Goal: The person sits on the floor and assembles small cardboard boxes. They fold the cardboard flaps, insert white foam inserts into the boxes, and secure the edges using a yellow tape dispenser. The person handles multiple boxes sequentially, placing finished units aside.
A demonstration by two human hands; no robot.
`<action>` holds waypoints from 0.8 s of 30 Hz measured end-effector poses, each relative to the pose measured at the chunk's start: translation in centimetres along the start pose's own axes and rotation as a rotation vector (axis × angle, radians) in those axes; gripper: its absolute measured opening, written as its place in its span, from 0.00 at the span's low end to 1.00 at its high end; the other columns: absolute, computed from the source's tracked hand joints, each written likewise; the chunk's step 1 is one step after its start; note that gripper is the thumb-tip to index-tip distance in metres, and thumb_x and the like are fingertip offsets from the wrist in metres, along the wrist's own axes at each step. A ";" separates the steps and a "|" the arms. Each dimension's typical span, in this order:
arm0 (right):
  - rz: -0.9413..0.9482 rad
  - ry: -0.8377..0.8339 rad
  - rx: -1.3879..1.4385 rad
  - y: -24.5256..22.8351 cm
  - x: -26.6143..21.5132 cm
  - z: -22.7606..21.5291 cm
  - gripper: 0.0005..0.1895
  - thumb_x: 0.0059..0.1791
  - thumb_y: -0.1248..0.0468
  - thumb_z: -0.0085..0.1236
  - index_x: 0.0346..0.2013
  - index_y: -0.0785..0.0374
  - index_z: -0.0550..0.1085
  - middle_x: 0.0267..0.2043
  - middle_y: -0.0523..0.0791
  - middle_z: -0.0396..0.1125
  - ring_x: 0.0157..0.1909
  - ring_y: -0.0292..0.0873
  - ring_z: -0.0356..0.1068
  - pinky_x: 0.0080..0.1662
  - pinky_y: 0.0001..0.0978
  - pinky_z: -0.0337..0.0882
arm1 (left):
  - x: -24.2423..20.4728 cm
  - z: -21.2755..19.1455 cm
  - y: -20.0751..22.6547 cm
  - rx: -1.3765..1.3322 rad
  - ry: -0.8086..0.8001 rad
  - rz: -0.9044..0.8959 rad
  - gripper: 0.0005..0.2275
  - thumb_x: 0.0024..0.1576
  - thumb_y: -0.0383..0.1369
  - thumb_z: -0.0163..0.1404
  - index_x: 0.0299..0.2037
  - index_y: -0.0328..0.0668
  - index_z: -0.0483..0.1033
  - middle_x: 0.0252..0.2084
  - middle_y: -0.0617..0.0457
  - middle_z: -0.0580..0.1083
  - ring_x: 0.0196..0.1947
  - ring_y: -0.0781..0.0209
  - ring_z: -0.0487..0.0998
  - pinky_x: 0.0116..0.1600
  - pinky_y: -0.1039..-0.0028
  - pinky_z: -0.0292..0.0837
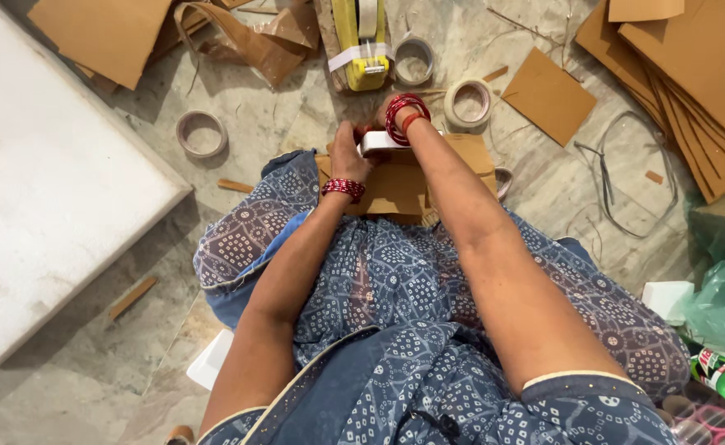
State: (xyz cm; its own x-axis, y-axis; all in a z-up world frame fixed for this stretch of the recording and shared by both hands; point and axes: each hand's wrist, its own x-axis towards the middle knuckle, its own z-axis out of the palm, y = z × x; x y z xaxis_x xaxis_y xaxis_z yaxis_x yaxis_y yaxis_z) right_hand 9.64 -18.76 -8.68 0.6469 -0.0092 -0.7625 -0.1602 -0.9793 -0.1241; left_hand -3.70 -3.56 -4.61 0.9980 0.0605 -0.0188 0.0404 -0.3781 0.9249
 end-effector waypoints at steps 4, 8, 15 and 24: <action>0.059 -0.014 -0.102 0.5 0.7 -0.2 0.12 0.46 0.59 0.65 0.39 0.63 0.81 0.34 0.47 0.77 0.35 0.41 0.78 0.39 0.35 0.77 | 0.1 -0.2 0.5 0.031 -0.057 0.025 0.39 0.37 0.31 0.70 0.65 0.52 0.73 0.50 0.44 0.70 0.51 0.46 0.74 0.56 0.65 0.73; 0.065 -0.023 -0.148 1.3 0.8 0.4 0.15 0.45 0.57 0.65 0.41 0.63 0.81 0.36 0.48 0.77 0.37 0.43 0.77 0.40 0.36 0.77 | 0.5 -0.4 1.2 0.105 -0.058 -0.015 0.30 0.37 0.33 0.72 0.54 0.57 0.80 0.51 0.47 0.67 0.52 0.49 0.72 0.58 0.63 0.69; 0.073 0.020 -0.235 1.8 1.4 0.3 0.19 0.45 0.54 0.66 0.45 0.62 0.79 0.40 0.50 0.76 0.40 0.47 0.77 0.43 0.39 0.76 | 0.2 -1.4 2.9 0.298 -0.036 -0.105 0.23 0.38 0.30 0.67 0.46 0.63 0.85 0.57 0.54 0.68 0.60 0.52 0.66 0.63 0.58 0.56; -0.164 0.411 0.034 -0.6 -2.7 -1.5 0.25 0.45 0.50 0.67 0.50 0.62 0.77 0.44 0.52 0.75 0.44 0.51 0.76 0.46 0.43 0.75 | 2.1 0.8 -3.0 0.296 -0.219 -0.114 0.21 0.43 0.32 0.63 0.49 0.60 0.81 0.56 0.55 0.73 0.59 0.49 0.69 0.62 0.54 0.60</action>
State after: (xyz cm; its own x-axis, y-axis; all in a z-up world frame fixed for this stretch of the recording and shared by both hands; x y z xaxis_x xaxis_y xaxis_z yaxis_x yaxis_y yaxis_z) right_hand 9.10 -18.49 -5.58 0.9075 0.0588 -0.4158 -0.0509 -0.9675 -0.2479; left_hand -1.72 -3.09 -7.70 0.9719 -0.0691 -0.2251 0.1318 -0.6326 0.7632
